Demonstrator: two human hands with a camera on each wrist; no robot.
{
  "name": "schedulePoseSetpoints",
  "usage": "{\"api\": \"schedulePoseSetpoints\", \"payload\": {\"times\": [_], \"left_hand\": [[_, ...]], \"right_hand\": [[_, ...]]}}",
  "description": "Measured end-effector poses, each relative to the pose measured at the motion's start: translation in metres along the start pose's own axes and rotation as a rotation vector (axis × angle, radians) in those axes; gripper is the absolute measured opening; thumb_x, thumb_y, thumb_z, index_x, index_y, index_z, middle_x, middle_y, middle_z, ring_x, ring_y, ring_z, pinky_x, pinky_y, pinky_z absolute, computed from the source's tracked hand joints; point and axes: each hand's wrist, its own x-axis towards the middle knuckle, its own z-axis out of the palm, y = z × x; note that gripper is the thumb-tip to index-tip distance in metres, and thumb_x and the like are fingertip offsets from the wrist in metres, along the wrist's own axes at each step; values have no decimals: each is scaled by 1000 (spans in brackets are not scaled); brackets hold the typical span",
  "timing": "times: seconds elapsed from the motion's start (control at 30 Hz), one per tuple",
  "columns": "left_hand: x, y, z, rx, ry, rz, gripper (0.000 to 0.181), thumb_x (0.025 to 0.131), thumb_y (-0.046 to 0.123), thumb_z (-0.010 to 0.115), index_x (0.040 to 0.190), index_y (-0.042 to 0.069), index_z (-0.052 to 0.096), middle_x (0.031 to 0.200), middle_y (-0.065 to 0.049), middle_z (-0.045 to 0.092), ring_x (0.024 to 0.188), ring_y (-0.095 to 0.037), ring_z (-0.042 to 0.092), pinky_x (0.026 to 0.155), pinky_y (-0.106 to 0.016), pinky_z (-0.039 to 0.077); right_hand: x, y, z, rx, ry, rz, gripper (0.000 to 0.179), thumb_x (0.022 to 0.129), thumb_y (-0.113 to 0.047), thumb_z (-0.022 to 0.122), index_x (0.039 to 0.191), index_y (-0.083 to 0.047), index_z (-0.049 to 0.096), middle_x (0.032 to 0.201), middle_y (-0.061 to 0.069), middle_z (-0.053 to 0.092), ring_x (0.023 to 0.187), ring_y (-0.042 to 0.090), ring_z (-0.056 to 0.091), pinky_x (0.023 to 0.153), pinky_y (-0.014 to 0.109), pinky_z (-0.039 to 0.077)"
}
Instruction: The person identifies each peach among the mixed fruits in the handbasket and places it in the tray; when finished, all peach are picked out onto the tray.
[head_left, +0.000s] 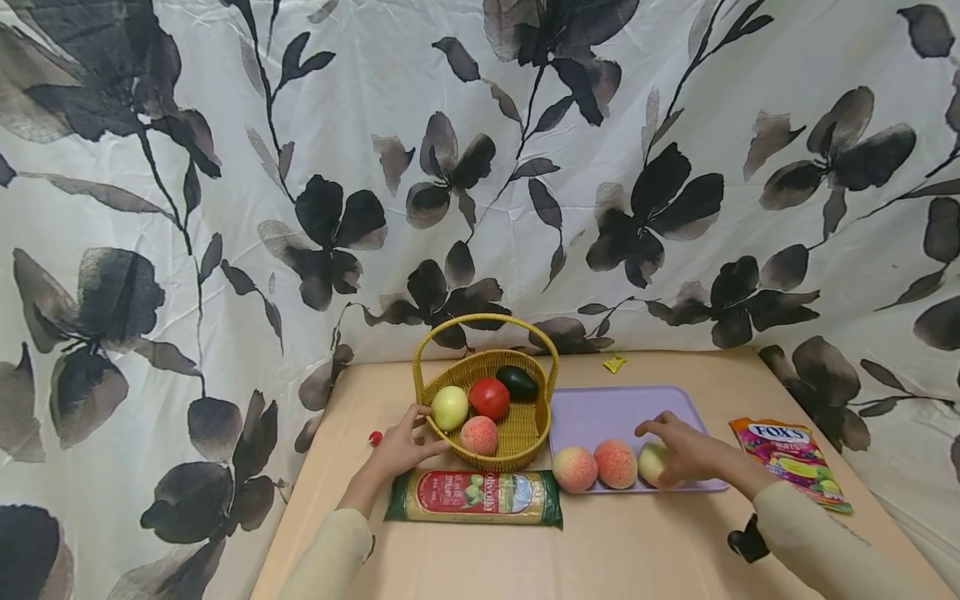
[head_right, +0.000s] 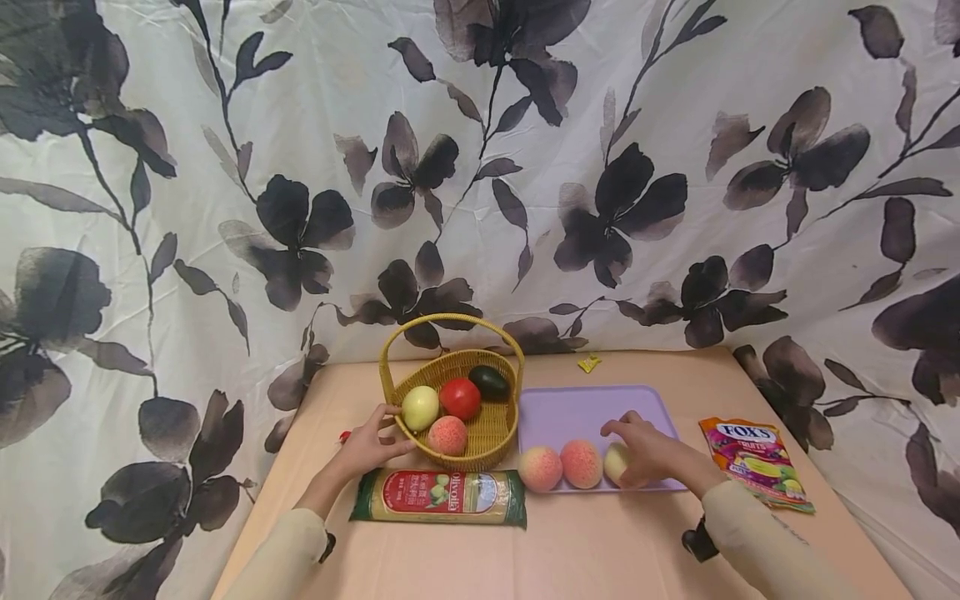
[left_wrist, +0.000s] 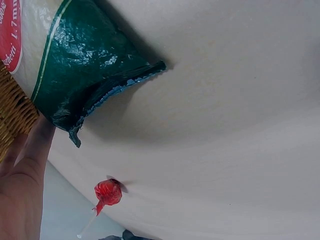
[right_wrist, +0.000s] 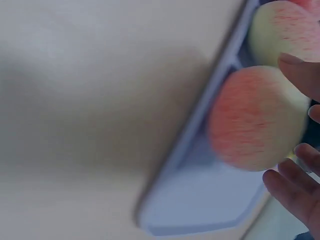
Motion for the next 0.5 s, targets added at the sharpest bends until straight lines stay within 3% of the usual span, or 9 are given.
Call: {"api": "schedulePoseSetpoints", "payload": {"times": [0.13, 0.23, 0.5], "left_hand": [[1, 1, 0, -5, 1, 3, 69, 87, 43, 85, 140, 18, 49, 158, -25, 48, 136, -47, 57, 108, -59, 53], [1, 0, 0, -3, -3, 5, 70, 87, 43, 85, 141, 18, 49, 158, -24, 48, 138, -46, 56, 109, -57, 53], [2, -3, 1, 5, -2, 7, 70, 87, 45, 84, 140, 19, 48, 158, -23, 48, 138, -45, 56, 108, -57, 53]], "right_hand": [[10, -16, -12, -6, -26, 11, 72, 67, -9, 95, 130, -10, 62, 129, 24, 53, 114, 38, 56, 93, 60, 58], [20, -32, -21, -55, -14, -43, 69, 68, -10, 95, 129, -9, 63, 128, 24, 54, 114, 39, 57, 93, 60, 58], [59, -101, -42, -144, -50, -166, 63, 76, -14, 93, 132, -10, 63, 131, 19, 57, 120, 38, 60, 98, 54, 57]]}}
